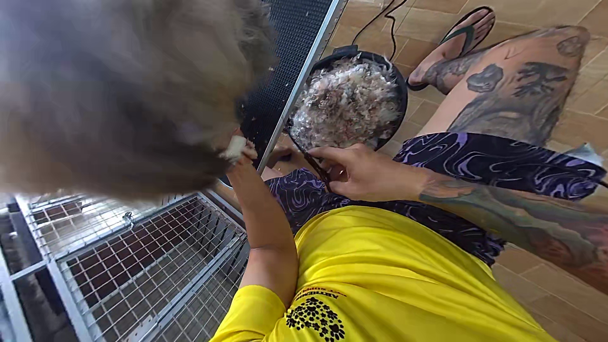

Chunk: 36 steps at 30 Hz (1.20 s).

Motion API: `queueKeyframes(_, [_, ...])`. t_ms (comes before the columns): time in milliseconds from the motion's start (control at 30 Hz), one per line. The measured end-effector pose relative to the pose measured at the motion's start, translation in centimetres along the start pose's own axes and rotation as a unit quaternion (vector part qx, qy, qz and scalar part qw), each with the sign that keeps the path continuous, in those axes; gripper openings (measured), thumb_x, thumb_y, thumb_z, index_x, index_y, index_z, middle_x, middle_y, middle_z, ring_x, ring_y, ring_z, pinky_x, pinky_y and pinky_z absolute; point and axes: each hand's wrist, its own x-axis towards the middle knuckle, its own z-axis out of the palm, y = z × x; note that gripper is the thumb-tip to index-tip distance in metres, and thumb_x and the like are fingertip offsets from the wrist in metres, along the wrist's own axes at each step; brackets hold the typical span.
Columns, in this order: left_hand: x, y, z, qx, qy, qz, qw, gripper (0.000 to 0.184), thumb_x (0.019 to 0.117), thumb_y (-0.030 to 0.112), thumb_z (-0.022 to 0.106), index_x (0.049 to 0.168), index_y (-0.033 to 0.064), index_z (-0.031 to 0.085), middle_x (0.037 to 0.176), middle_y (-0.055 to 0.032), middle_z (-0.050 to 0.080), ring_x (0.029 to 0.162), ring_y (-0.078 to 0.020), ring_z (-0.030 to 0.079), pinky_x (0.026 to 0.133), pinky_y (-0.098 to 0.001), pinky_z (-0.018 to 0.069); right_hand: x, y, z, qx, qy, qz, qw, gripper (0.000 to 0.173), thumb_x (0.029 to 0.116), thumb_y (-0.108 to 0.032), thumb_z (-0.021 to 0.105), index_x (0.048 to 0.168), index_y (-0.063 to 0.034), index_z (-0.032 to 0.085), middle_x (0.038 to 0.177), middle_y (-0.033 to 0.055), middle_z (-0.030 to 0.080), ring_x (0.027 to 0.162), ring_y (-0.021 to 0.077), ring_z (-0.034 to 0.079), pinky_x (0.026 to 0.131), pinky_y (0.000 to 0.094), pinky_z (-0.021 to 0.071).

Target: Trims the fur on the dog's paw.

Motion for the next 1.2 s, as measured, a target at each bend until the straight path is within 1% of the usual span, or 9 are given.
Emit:
queueKeyframes(167, [0.2, -1.2, 1.7, 0.077, 0.031, 0.036, 0.996, 0.029, 0.0921, 0.030, 0.066, 0.091, 0.0015, 0.069, 0.074, 0.0006, 0.068, 0.069, 0.0010, 0.065, 0.064, -0.0107, 0.0497, 0.7, 0.5, -0.5, -0.063, 0.028, -0.159, 0.985, 0.063, 0.0837, -0.014, 0.072, 0.145, -0.0156, 0.059, 0.088, -0.0029, 0.071, 0.066, 0.0014, 0.064, 0.062, 0.0249, 0.0586])
queueKeyframes(233, [0.4, -1.5, 1.4, 0.098, 0.008, 0.063, 0.993, 0.033, 0.0983, 0.033, 0.059, 0.092, 0.0021, 0.068, 0.073, 0.0016, 0.067, 0.068, 0.0013, 0.064, 0.065, -0.0117, 0.0496, 0.8, 0.6, -0.8, -0.087, 0.048, -0.213, 0.972, 0.061, 0.0790, -0.026, 0.073, 0.138, -0.0165, 0.064, 0.083, -0.0080, 0.068, 0.065, -0.0023, 0.060, 0.059, 0.0217, 0.0551])
queueKeyframes(400, [1.2, -1.5, 1.0, 0.108, -0.022, 0.093, 0.990, 0.042, 0.1016, 0.037, 0.053, 0.088, -0.0004, 0.065, 0.067, 0.0016, 0.063, 0.062, 0.0017, 0.060, 0.061, -0.0117, 0.0471, 0.6, -0.1, -1.4, -0.149, 0.046, -0.225, 0.962, 0.060, 0.0760, -0.046, 0.072, 0.132, -0.0234, 0.069, 0.084, -0.0113, 0.068, 0.069, -0.0006, 0.060, 0.061, 0.0266, 0.0546])
queueKeyframes(633, [0.8, -2.5, 1.3, 0.158, 0.028, 0.137, 0.977, 0.052, 0.1024, 0.052, 0.047, 0.087, 0.0053, 0.065, 0.065, 0.0055, 0.062, 0.059, 0.0037, 0.059, 0.058, -0.0106, 0.0462, 1.6, -0.4, -1.6, -0.133, 0.054, -0.257, 0.956, 0.054, 0.0734, -0.029, 0.072, 0.127, -0.0213, 0.073, 0.081, -0.0100, 0.068, 0.068, 0.0014, 0.061, 0.059, 0.0282, 0.0547])
queueKeyframes(733, [0.6, -0.8, 0.1, 0.113, 0.000, 0.099, 0.989, 0.047, 0.1008, 0.047, 0.053, 0.087, 0.0029, 0.064, 0.063, 0.0031, 0.062, 0.058, 0.0013, 0.059, 0.056, -0.0125, 0.0467, 1.8, -0.6, -2.0, -0.123, 0.044, -0.258, 0.957, 0.052, 0.0753, -0.018, 0.072, 0.127, -0.0200, 0.072, 0.076, -0.0093, 0.064, 0.061, 0.0016, 0.057, 0.055, 0.0273, 0.0528])
queueKeyframes(933, [1.5, -0.2, -0.5, 0.146, -0.076, 0.078, 0.983, 0.059, 0.0997, 0.059, 0.049, 0.084, 0.0041, 0.063, 0.056, 0.0035, 0.057, 0.051, -0.0001, 0.055, 0.054, -0.0154, 0.0452, 1.4, -1.0, -2.8, -0.153, 0.038, -0.248, 0.956, 0.049, 0.0779, -0.010, 0.069, 0.126, -0.0190, 0.072, 0.078, -0.0078, 0.067, 0.062, 0.0031, 0.060, 0.055, 0.0281, 0.0538])
queueKeyframes(1000, [1.9, 0.7, -0.9, 0.173, -0.108, 0.044, 0.978, 0.056, 0.0990, 0.056, 0.050, 0.074, 0.0062, 0.057, 0.053, 0.0023, 0.051, 0.047, -0.0045, 0.051, 0.052, -0.0202, 0.0445, 1.1, -1.1, -3.0, -0.164, 0.037, -0.244, 0.955, 0.048, 0.0779, -0.009, 0.070, 0.125, -0.0189, 0.073, 0.076, -0.0083, 0.066, 0.059, 0.0029, 0.059, 0.054, 0.0277, 0.0529])
queueKeyframes(1100, [1.0, 0.8, -1.5, 0.143, -0.061, 0.038, 0.987, 0.065, 0.0912, 0.071, 0.053, 0.084, 0.0069, 0.061, 0.054, 0.0031, 0.051, 0.045, -0.0045, 0.050, 0.049, -0.0203, 0.0448, 0.6, -0.9, -3.0, -0.183, 0.035, -0.236, 0.954, 0.049, 0.0777, -0.009, 0.070, 0.126, -0.0188, 0.072, 0.077, -0.0079, 0.067, 0.060, 0.0039, 0.059, 0.054, 0.0289, 0.0534])
queueKeyframes(1200, [0.8, 0.5, -1.2, 0.123, -0.020, 0.042, 0.991, 0.073, 0.0833, 0.080, 0.055, 0.083, 0.0067, 0.060, 0.052, 0.0034, 0.047, 0.043, -0.0058, 0.047, 0.046, -0.0214, 0.0430, 0.2, -0.5, -2.8, -0.196, 0.043, -0.224, 0.954, 0.050, 0.0780, -0.009, 0.070, 0.127, -0.0187, 0.072, 0.078, -0.0066, 0.067, 0.061, 0.0055, 0.061, 0.056, 0.0298, 0.0546])
